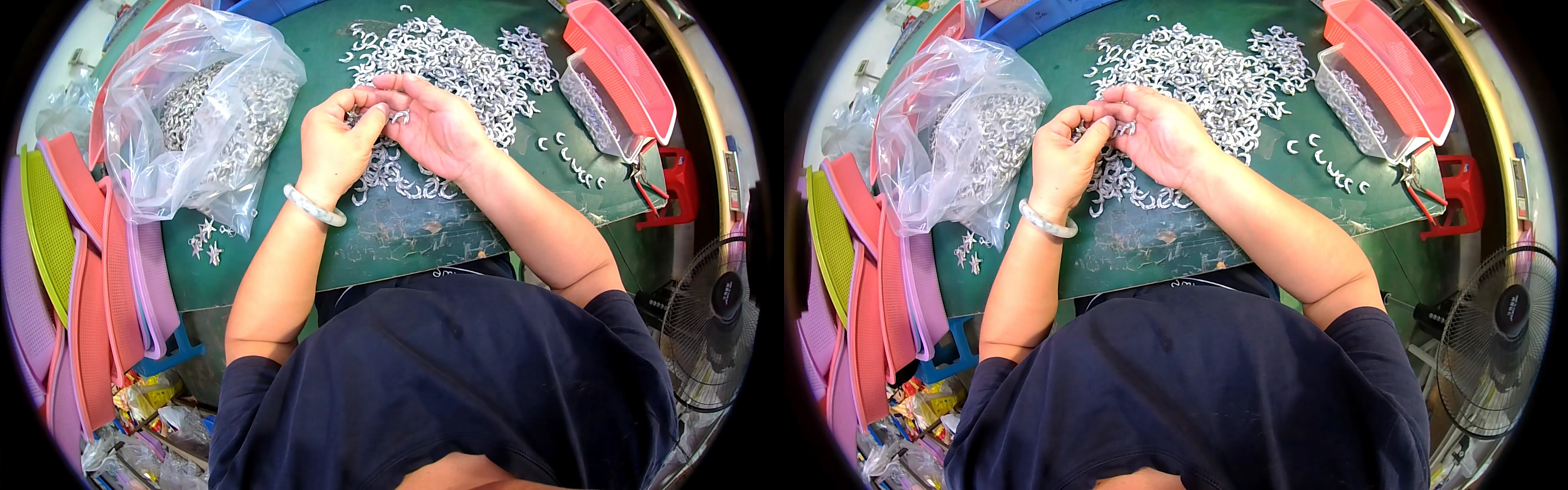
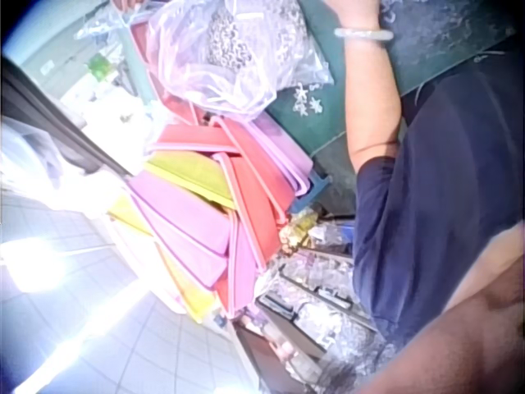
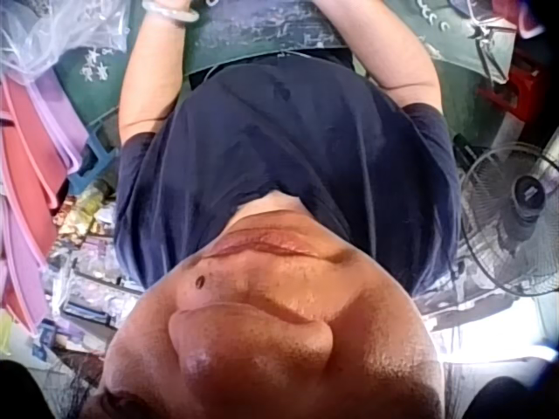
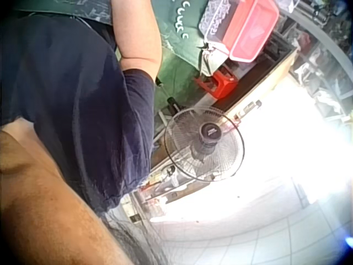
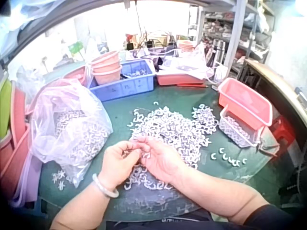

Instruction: The person joins small white plastic curved pieces together by hand on a green workbench.

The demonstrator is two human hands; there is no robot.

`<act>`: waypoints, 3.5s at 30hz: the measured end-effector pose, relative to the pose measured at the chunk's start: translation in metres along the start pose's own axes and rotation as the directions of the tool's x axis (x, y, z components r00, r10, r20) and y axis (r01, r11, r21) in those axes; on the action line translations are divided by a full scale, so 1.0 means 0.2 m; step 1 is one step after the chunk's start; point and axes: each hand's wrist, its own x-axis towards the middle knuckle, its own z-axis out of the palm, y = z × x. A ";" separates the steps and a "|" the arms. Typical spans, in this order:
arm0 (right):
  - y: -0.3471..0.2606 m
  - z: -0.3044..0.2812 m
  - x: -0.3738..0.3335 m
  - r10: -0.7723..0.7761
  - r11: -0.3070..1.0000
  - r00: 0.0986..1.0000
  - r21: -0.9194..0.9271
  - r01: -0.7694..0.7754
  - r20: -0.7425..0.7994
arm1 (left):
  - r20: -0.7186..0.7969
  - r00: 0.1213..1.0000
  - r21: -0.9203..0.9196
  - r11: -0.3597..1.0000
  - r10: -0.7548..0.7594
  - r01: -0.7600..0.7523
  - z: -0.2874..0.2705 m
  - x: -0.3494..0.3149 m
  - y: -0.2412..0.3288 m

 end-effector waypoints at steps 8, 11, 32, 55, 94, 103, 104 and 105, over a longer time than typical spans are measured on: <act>0.00 -0.02 0.01 -0.026 1.000 0.999 -0.004 0.026 0.038 | 0.103 0.952 -0.478 0.825 -0.289 0.303 -0.07 0.03 0.02; -0.02 0.02 0.00 -0.041 0.998 0.999 0.047 0.039 0.025 | 0.253 0.924 -0.653 0.654 -0.287 0.382 -0.11 0.04 0.00; -0.05 0.01 0.00 -0.117 0.993 0.990 0.035 0.114 0.080 | 0.051 0.998 -0.254 0.965 -0.048 0.059 0.01 -0.01 -0.02; -0.01 0.09 -0.06 -0.171 0.794 0.961 -0.548 0.265 0.218 | 0.358 0.850 -0.697 0.495 -0.385 0.518 0.02 -0.01 0.00; -0.17 0.07 0.10 0.081 -0.844 0.945 -0.483 0.234 0.317 | -0.111 0.946 0.769 0.630 0.304 -0.112 -0.62 0.09 0.64; -0.17 0.10 0.10 0.132 -0.844 0.953 -0.474 0.253 0.273 | 0.070 0.812 0.624 0.610 0.580 -0.489 -0.35 -0.12 0.71; -0.17 0.10 0.10 0.140 -0.841 0.951 -0.474 0.261 0.275 | 0.087 0.800 0.611 0.603 0.593 -0.513 -0.32 -0.13 0.71; -0.17 0.09 0.11 0.124 -0.827 0.952 -0.500 0.256 0.281 | 0.144 0.808 0.619 0.585 0.571 -0.524 -0.30 -0.15 0.71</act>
